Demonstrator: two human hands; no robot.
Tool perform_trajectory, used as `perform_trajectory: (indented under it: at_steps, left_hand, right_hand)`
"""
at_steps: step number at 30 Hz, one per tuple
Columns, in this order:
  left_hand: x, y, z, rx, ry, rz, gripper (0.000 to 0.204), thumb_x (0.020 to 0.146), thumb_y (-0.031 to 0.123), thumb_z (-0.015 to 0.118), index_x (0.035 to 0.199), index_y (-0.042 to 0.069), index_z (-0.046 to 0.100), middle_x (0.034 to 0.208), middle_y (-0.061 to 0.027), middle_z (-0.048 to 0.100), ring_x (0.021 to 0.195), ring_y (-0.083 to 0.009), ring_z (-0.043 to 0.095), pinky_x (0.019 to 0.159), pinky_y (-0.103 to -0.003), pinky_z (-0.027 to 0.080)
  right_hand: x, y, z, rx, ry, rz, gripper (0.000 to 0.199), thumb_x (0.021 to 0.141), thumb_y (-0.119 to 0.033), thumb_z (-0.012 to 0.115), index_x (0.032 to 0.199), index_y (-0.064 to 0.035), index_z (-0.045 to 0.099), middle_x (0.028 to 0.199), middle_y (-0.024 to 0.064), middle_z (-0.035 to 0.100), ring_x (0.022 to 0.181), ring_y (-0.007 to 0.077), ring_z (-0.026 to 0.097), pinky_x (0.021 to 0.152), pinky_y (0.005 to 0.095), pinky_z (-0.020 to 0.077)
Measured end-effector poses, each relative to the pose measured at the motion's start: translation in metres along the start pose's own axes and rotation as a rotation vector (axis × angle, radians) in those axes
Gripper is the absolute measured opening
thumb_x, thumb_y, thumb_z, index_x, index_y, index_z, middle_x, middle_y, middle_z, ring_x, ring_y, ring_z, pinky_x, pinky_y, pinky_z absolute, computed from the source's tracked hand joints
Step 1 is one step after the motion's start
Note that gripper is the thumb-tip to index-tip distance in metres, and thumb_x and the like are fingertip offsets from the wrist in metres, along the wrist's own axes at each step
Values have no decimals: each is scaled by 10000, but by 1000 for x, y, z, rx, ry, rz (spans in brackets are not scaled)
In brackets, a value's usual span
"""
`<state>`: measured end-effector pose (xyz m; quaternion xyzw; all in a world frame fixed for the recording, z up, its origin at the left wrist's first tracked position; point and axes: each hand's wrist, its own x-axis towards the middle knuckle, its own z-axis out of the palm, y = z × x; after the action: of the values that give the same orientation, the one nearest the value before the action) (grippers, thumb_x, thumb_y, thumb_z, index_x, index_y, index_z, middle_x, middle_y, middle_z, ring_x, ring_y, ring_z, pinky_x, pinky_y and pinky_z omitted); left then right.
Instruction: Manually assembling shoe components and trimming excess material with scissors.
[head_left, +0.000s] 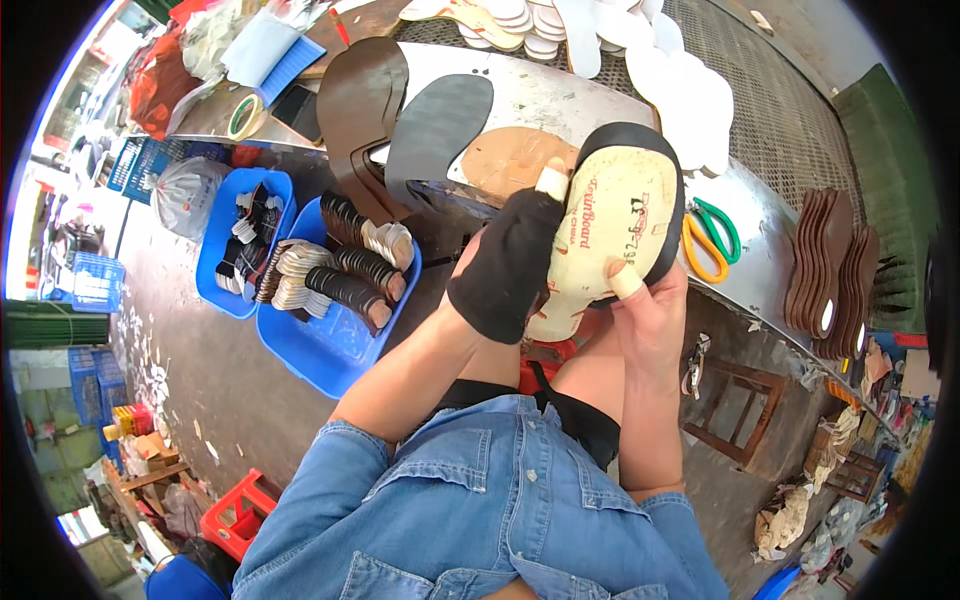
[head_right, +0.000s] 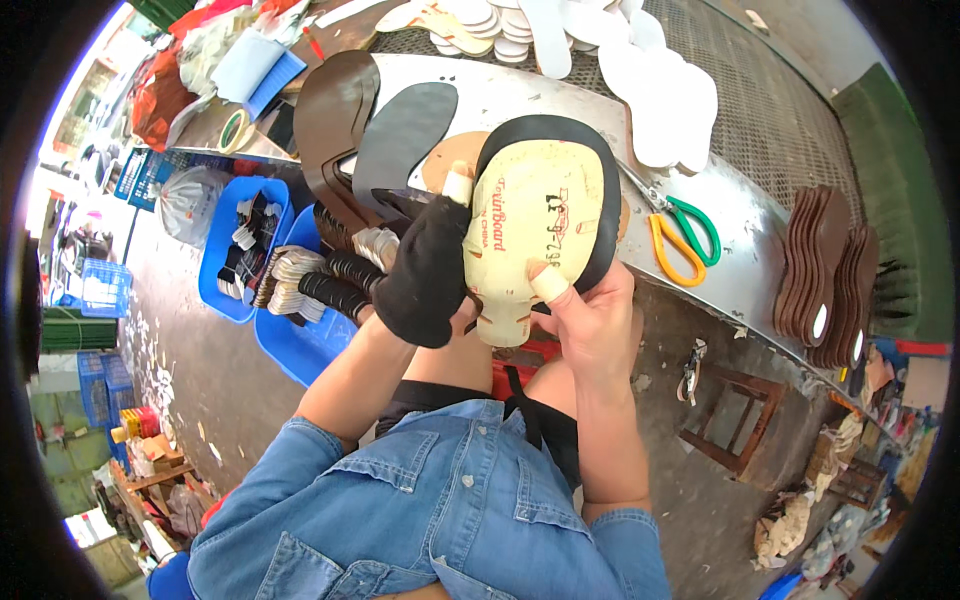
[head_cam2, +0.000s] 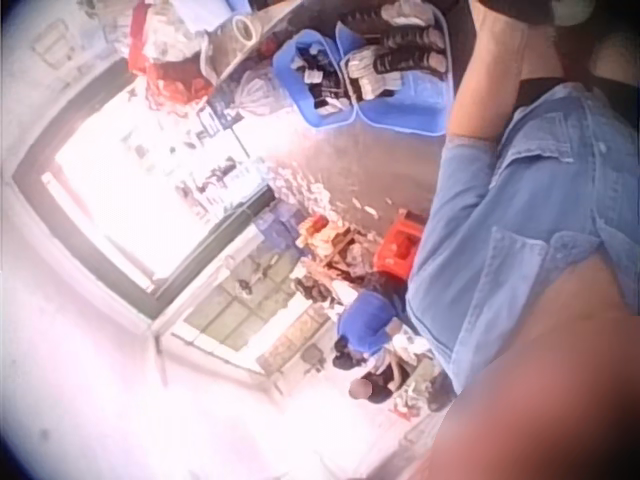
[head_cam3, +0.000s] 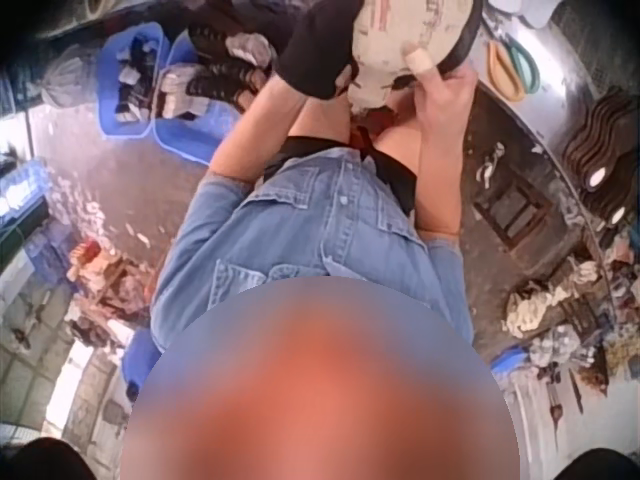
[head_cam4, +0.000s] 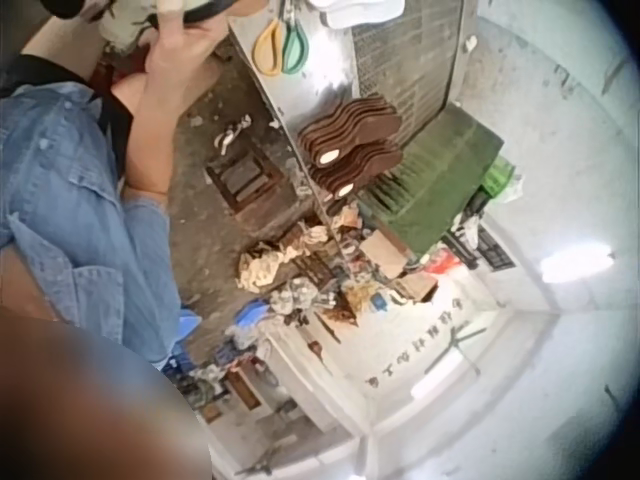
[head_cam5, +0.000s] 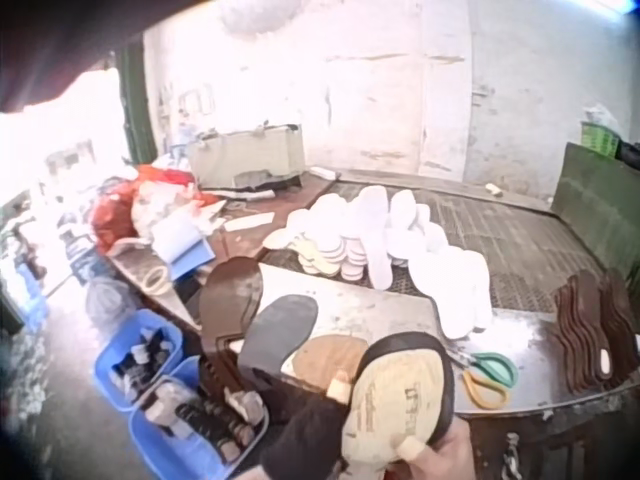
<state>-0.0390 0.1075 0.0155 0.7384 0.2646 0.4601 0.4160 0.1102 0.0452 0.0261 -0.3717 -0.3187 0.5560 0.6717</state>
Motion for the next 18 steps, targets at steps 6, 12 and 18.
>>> perform_trajectory:
  at_steps: [6, 12, 18]
  left_hand:
    - [-5, 7, 8, -93, 209, -313, 316, 937, 293, 519, 990, 1, 625, 779, -70, 644, 700, -140, 603, 633, -283, 479]
    - [-9, 16, 19, -540, 215, -468, 412, 928, 281, 547, 1228, -1, 540, 978, -94, 657, 846, -98, 595, 734, -245, 477]
    - [-18, -1, 14, -529, 176, -266, 455, 899, 325, 623, 1193, -14, 551, 1054, -85, 633, 940, -138, 607, 812, -284, 478]
  right_hand:
    - [-2, 3, -5, -110, 52, 8, 306, 829, -54, 671, 1109, 45, 597, 1017, 123, 670, 881, 153, 653, 682, 264, 541]
    - [-2, 9, -12, 79, 9, 27, 293, 842, -35, 647, 1118, 48, 592, 1038, 118, 667, 888, 152, 650, 773, 264, 517]
    - [0, 11, -18, -7, -37, 36, 340, 856, -41, 640, 1170, 52, 546, 1042, 123, 662, 899, 146, 644, 769, 263, 521]
